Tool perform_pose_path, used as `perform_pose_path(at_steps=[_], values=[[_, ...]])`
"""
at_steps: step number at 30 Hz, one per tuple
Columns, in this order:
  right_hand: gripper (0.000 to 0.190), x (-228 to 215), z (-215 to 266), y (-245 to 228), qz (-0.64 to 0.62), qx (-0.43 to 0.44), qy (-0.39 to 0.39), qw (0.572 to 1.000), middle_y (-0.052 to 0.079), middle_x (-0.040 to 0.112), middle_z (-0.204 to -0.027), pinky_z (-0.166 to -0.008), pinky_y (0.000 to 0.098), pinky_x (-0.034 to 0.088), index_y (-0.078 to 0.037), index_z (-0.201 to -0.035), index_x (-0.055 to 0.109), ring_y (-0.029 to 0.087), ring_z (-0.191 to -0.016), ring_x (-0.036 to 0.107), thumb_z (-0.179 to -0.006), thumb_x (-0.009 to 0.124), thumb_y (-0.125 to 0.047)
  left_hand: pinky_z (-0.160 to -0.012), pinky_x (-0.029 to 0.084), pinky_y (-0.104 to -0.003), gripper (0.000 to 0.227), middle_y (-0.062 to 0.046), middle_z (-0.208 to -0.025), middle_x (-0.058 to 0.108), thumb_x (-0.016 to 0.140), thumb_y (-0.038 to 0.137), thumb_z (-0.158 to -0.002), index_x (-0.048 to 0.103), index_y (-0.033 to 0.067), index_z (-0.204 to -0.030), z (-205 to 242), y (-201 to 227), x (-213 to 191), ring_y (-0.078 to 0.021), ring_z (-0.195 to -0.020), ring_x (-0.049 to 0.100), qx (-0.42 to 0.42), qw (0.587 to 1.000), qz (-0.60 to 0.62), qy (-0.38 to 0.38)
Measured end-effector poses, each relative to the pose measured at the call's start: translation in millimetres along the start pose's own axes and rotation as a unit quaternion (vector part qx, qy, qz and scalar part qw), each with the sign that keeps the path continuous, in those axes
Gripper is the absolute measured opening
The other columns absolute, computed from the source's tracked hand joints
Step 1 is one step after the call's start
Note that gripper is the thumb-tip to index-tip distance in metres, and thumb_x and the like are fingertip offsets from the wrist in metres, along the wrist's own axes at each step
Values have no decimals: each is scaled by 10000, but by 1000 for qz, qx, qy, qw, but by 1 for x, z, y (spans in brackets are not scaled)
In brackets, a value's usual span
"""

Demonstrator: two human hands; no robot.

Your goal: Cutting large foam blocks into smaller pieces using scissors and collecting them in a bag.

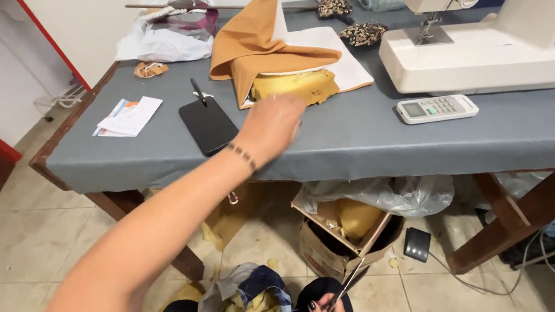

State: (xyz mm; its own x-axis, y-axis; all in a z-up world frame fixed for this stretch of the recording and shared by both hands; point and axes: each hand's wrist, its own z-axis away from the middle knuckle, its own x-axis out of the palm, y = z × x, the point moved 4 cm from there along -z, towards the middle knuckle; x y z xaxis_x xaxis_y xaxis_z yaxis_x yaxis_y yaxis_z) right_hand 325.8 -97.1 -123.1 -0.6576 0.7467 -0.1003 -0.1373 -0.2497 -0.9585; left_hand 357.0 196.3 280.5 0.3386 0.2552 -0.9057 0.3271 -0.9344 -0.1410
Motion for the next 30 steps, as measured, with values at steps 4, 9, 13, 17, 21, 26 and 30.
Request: perform_pose_path(at_steps=[4, 9, 13, 17, 21, 26, 30], values=[[201, -8, 4, -19, -8, 62, 16, 998, 11, 619, -647, -656, 250, 403, -127, -878, 667, 143, -601, 520, -853, 806, -270, -566, 529, -422, 245, -101, -864, 621, 664, -65, -723, 605, 84, -909, -56, -28, 61, -313, -778, 620, -20, 987, -150, 54], [197, -9, 0, -8, -24, 68, -8, 997, 19, 646, -694, -700, 256, 440, -125, -914, 659, 143, -655, 586, -866, 802, -251, -486, 492, -374, 525, -126, -864, 708, 710, 137, -743, 626, -14, -1238, -80, -55, 115, -261, -636, 661, -89, 948, -304, 25], [193, -10, 2, -20, -36, 82, -36, 995, 30, 577, -674, -634, 279, 399, -117, -929, 630, 165, -601, 514, -901, 769, -247, -328, 401, -331, 177, 4, -564, 492, 637, 43, -644, 536, 157, -733, -65, -62, 96, -156, -400, 514, -83, 891, -380, 233], [184, -8, -2, -8, -40, 81, -43, 995, 34, 598, -697, -652, 274, 394, -116, -944, 624, 152, -634, 514, -913, 768, -225, -669, 531, -611, 257, -238, -837, 695, 404, -77, -857, 570, 30, -1022, -31, -94, 18, -526, -795, 680, -253, 966, 35, 41], [170, -8, -5, 1, -57, 53, -45, 996, 44, 614, -697, -670, 266, 422, -108, -950, 622, 147, -637, 539, -912, 761, -197, -818, 520, -514, 383, -217, -1074, 689, 727, 261, -901, 490, 50, -1116, 27, -188, 26, -425, -986, 666, -409, 862, 144, 263], [177, -6, -2, -8, -42, 87, -51, 994, 59, 644, -716, -604, 303, 493, -114, -983, 614, 166, -631, 581, -925, 728, -236, -888, 570, -308, 371, -121, -1184, 641, 713, 297, -899, 473, 88, -1090, 85, -208, 8, -189, -1040, 666, -472, 672, 362, 441], [198, -7, 0, -7, -33, 43, -41, 998, 47, 664, -711, -582, 290, 480, -129, -968, 611, 154, -577, 536, -899, 743, -259, -829, 633, -355, 319, -93, -1233, 629, 645, 238, -957, 412, 115, -1136, 94, -163, -54, -188, -1087, 685, -324, 605, 578, 442]])
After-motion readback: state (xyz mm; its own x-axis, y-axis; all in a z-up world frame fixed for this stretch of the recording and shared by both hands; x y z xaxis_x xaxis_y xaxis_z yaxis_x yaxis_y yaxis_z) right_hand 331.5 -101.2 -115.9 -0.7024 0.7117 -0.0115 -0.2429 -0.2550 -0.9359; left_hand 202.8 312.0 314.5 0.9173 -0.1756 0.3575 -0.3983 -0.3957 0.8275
